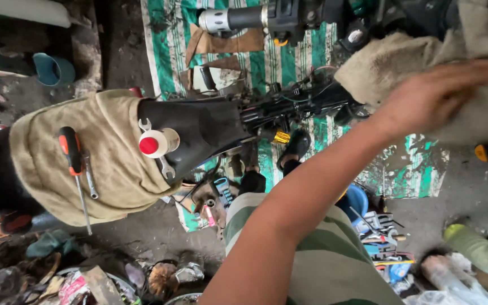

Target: The person retrieves a cloth from a bucket of water and proceeds to wipe the handlebars, dashboard, and front fork of a motorcycle. The person then uses a small metal cup to pour liquid onto the front wheel and brake assembly while continuing to clean the area with the cloth.

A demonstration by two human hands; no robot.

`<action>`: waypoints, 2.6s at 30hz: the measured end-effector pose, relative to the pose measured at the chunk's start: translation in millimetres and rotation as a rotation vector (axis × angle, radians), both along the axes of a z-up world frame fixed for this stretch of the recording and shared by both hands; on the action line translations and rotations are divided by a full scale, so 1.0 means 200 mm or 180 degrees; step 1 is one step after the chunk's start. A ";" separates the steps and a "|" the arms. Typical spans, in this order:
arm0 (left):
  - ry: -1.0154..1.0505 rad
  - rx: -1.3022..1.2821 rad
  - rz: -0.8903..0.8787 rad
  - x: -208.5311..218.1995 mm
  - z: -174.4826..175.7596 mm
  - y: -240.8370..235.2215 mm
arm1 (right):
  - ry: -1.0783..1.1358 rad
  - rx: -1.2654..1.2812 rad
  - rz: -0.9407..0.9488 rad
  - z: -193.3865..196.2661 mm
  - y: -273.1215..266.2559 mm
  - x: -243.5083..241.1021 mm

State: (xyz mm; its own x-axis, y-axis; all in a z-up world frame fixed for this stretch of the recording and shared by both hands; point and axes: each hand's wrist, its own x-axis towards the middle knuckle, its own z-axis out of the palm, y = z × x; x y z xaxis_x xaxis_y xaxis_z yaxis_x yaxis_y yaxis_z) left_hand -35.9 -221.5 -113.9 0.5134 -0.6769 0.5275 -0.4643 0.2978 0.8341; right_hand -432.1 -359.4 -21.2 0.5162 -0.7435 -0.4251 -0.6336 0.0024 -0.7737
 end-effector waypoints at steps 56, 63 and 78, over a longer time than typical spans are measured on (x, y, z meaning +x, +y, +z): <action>-0.0080 0.1960 0.1105 -0.46 -1.41 1.00 | 0.1317 -0.3587 0.2348 -0.93 1.31 1.63; 0.3590 0.0602 0.0359 -0.33 -1.48 1.33 | 0.1009 -0.3731 0.3139 -1.21 1.39 1.87; 0.5267 0.0305 0.0649 -0.39 -1.23 1.07 | -0.0357 -0.0804 0.0863 -1.17 1.08 1.31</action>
